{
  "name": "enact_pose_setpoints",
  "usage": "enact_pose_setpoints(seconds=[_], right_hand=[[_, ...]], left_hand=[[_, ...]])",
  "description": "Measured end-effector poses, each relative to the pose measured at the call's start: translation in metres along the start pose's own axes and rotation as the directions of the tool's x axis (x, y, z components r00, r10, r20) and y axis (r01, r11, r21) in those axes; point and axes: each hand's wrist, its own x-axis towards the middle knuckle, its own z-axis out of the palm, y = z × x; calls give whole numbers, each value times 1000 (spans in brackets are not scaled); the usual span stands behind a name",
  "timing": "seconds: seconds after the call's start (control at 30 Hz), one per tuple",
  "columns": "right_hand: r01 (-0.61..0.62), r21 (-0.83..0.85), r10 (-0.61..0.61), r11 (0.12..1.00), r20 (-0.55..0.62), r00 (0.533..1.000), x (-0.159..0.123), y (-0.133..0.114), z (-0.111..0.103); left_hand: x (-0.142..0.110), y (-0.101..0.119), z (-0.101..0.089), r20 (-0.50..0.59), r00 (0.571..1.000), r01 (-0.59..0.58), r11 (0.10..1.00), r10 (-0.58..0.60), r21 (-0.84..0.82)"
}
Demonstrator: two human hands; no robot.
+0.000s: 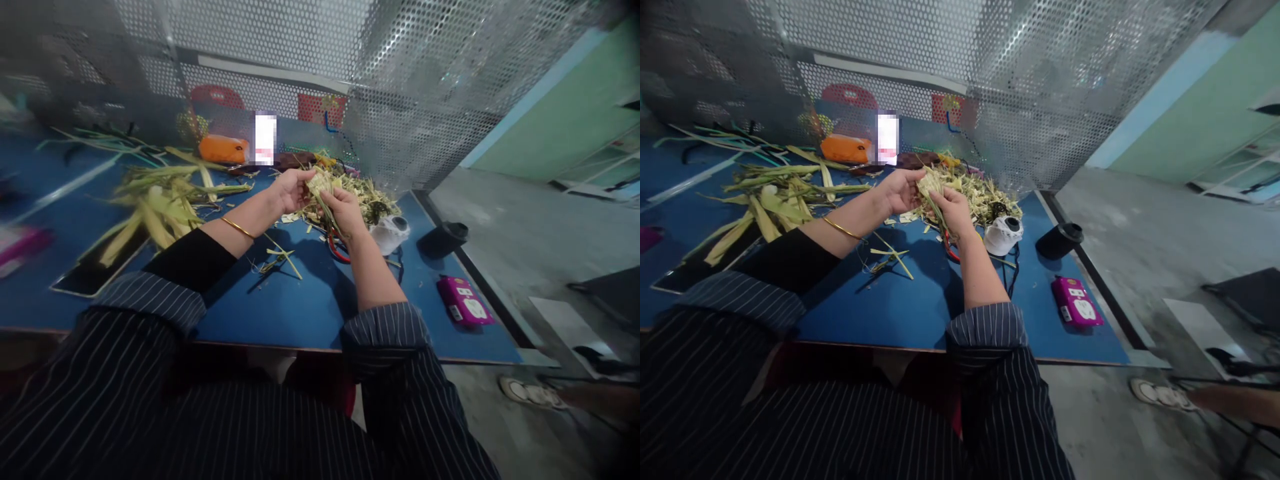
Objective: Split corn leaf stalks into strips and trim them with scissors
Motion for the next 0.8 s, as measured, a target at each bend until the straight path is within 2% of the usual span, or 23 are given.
enact_pose_setpoints(seconds=[0.1,0.2,0.37,0.43,0.57,0.73,0.8], right_hand=[[13,-61,-16,998,-37,999,1,5,-2],[15,-141,-27,990,-82,996,3,11,-3],[133,-245,-183,960,-196,963,8,13,-3],[139,-267,-194,954,-193,962,8,12,-3],[94,-292,-148,952,-168,975,6,7,-3],[-48,-126,25,991,-176,984,-2,-4,-1],[-73,-137,50,988,-166,985,-4,-7,1]], left_hand=[[-3,-5,-5,47,993,-104,995,104,-8],[-10,-9,-10,63,971,-232,971,229,50],[-21,-17,-12,-44,936,-338,926,350,168],[-23,-21,-12,-80,919,-362,907,386,217],[-21,-24,-13,-68,895,-406,867,441,289],[-17,-25,-13,-58,874,-432,826,482,362],[-15,-26,-14,-69,847,-455,787,527,417]])
